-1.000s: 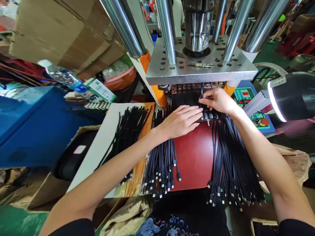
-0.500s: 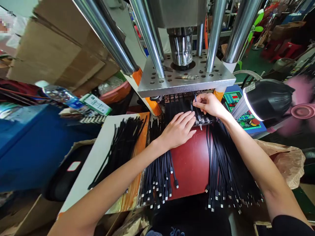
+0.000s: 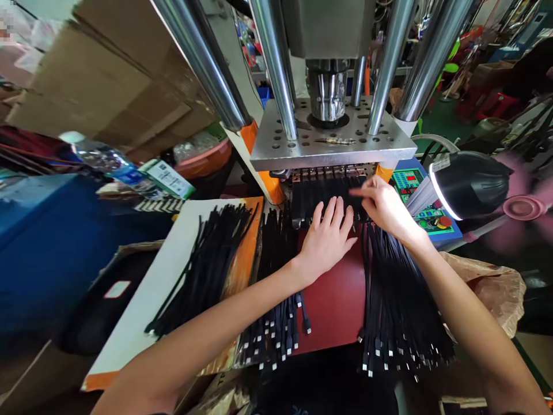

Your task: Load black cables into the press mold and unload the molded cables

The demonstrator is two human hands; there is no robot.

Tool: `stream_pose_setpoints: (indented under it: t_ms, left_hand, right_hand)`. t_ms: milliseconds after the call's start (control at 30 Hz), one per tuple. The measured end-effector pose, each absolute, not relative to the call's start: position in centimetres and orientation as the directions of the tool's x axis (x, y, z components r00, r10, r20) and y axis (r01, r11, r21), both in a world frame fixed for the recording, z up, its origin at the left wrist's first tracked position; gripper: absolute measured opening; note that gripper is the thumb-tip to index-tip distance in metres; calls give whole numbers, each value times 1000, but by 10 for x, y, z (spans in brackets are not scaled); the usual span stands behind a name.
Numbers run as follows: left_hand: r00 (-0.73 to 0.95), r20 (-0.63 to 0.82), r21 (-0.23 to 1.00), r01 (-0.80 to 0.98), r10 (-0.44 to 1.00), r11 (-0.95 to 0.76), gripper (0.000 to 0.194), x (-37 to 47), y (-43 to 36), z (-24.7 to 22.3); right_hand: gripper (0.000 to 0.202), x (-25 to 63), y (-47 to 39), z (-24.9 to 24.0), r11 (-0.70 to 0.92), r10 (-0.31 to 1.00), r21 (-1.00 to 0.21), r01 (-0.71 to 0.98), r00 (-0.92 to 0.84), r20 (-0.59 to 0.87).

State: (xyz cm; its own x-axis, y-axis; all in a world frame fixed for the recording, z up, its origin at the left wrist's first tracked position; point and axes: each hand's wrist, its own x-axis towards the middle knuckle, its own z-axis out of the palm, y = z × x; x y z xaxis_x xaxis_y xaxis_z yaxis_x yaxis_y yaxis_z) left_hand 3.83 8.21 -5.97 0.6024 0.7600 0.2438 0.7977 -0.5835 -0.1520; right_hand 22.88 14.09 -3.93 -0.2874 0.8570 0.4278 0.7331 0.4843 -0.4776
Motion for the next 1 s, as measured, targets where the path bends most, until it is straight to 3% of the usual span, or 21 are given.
stream_pose_setpoints:
  t_ms: [100, 200, 367, 467, 667, 767, 867, 967, 1000]
  left_hand:
    - [579, 245, -76, 811, 778, -580, 69, 38, 88, -53]
    - [550, 229, -2, 826, 803, -564, 64, 39, 107, -41]
    - [531, 134, 42, 840, 837, -540, 60, 39, 158, -30]
    - [526, 168, 56, 839, 833, -541, 54, 40, 185, -33]
    - [506, 290, 78, 833, 812, -547, 31, 47, 227, -28]
    - [535, 303, 191, 777, 788, -600, 26, 38, 220, -15]
    - [567, 332, 297, 696, 754, -654, 35, 9, 157, -6]
    - [569, 279, 380, 674, 773, -634, 31, -31, 51, -4]
    - [544, 197, 525, 644, 816, -556, 26, -44, 14, -4]
  right_hand:
    - [50, 230, 118, -37, 490, 864, -298, 819, -410, 294]
    - [52, 220, 127, -35, 408, 903, -157, 900, -371, 218]
    - [52, 202, 172, -30, 294, 950, -56, 954, -286, 124]
    - [52, 196, 190, -30, 263, 955, -23, 964, -257, 148]
    - [46, 188, 230, -27, 243, 960, -55, 968, -232, 154]
    - [47, 189, 224, -17, 262, 957, -57, 963, -251, 149]
    - [51, 187, 157, -17, 263, 938, -95, 960, -231, 257]
    - [47, 171, 40, -38, 352, 905, -260, 899, -255, 340]
    - [40, 161, 0, -49, 381, 910, -335, 862, -287, 298]
